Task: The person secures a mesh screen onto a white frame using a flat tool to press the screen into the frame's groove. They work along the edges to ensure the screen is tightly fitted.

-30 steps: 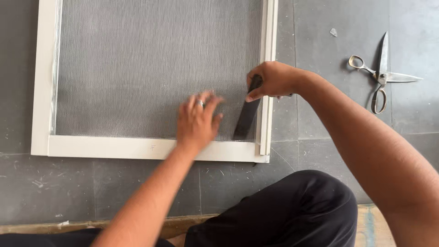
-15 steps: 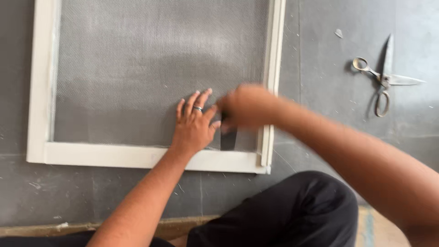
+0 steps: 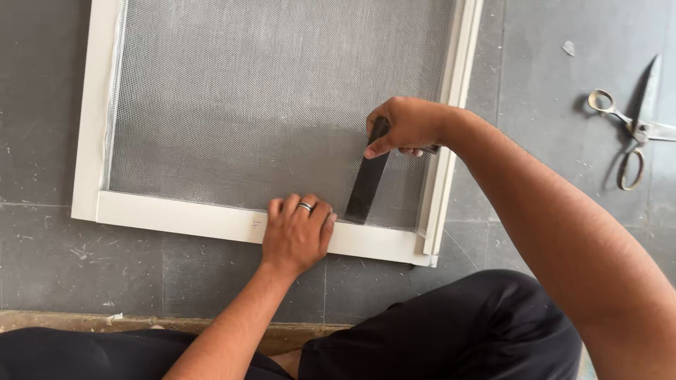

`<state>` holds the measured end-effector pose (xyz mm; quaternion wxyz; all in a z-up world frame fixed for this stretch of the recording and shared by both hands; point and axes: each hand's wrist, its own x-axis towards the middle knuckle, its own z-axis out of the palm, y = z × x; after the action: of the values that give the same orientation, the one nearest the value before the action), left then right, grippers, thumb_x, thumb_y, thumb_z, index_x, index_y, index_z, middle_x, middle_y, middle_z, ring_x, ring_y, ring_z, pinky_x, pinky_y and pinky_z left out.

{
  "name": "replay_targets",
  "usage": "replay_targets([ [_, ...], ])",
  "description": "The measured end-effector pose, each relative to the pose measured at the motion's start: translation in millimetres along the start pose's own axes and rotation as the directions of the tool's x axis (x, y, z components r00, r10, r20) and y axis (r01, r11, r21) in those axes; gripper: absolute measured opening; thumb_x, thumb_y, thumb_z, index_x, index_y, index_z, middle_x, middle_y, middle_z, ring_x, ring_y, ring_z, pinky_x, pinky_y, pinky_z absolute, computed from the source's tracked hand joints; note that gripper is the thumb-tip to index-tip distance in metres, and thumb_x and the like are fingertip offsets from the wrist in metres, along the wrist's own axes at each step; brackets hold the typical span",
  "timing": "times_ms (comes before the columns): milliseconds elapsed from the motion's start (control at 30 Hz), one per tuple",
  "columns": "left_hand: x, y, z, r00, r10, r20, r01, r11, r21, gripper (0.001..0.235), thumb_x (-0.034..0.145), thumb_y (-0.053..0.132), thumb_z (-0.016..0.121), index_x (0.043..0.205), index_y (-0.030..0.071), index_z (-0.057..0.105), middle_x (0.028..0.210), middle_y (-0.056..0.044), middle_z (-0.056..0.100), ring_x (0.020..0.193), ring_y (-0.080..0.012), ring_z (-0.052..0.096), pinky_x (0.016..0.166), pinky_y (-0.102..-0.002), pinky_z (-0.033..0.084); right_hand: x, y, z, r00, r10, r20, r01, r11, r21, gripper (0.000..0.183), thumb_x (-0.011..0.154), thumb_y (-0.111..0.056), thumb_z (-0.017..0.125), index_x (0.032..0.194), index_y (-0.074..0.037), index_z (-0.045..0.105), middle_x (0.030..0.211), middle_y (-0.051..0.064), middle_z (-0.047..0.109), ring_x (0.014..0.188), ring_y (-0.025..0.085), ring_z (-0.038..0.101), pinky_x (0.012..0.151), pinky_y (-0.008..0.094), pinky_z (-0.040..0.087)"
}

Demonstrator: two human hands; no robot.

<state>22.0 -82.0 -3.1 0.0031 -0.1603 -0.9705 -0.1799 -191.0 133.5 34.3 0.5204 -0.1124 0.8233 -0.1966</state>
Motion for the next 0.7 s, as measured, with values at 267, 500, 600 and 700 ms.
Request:
replay_targets([
  [267,1.8,-0.4,3.6,0.998,0.025,-0.058,-0.024,1.0,0.019,0.018,0.097,0.026,0.058,0.094,0.012,0.069,0.095,-0.004,0.068,0.087,-0.022,0.059,0.081,-0.042,0.044,39.3,22.4,5.4,0.997,-0.025,0.067,0.019,0.996,0.086,0.033,0.08,-0.031,0.084,0.101,-0.008,0.073,0.058,0.006,0.06,0.047,0.016,0.057,0.046,0.033,0.045],
  [500,1.7,2.6,3.6,1.0,-0.009,-0.011,0.009,1.0,0.029,0.015,0.092,0.026,0.06,0.088,0.012,0.066,0.091,-0.005,0.067,0.085,-0.0241,0.059,0.079,-0.044,0.044,-33.7,-59.6,-0.8,0.998,-0.046,0.038,0.047,0.998,-0.039,0.039,0.083,-0.035,0.08,0.112,-0.013,0.068,0.079,0.002,0.069,0.06,0.024,0.069,0.054,0.039,0.057],
  [600,6.9,0.5,-2.9,0.999,-0.019,0.048,0.018,1.0,0.02,0.014,0.082,0.027,0.062,0.08,0.013,0.065,0.084,-0.007,0.065,0.082,-0.0273,0.059,0.074,-0.044,0.044,-68.5,-79.9,21.8,0.921,-0.387,-0.052,0.287,0.761,-0.582,0.035,0.093,-0.045,0.075,0.105,-0.012,0.072,0.085,0.013,0.076,0.081,0.029,0.071,0.075,0.048,0.056],
  [700,8.2,3.4,-5.6,0.998,-0.028,0.058,0.028,1.0,0.0,0.013,0.089,0.025,0.06,0.084,0.013,0.065,0.084,-0.005,0.065,0.082,-0.026,0.058,0.077,-0.044,0.044,-64.9,-68.4,-0.2,0.956,-0.294,-0.016,0.261,0.87,-0.419,0.047,0.083,-0.046,0.078,0.117,-0.015,0.069,0.101,0.01,0.074,0.089,0.028,0.072,0.079,0.047,0.058],
])
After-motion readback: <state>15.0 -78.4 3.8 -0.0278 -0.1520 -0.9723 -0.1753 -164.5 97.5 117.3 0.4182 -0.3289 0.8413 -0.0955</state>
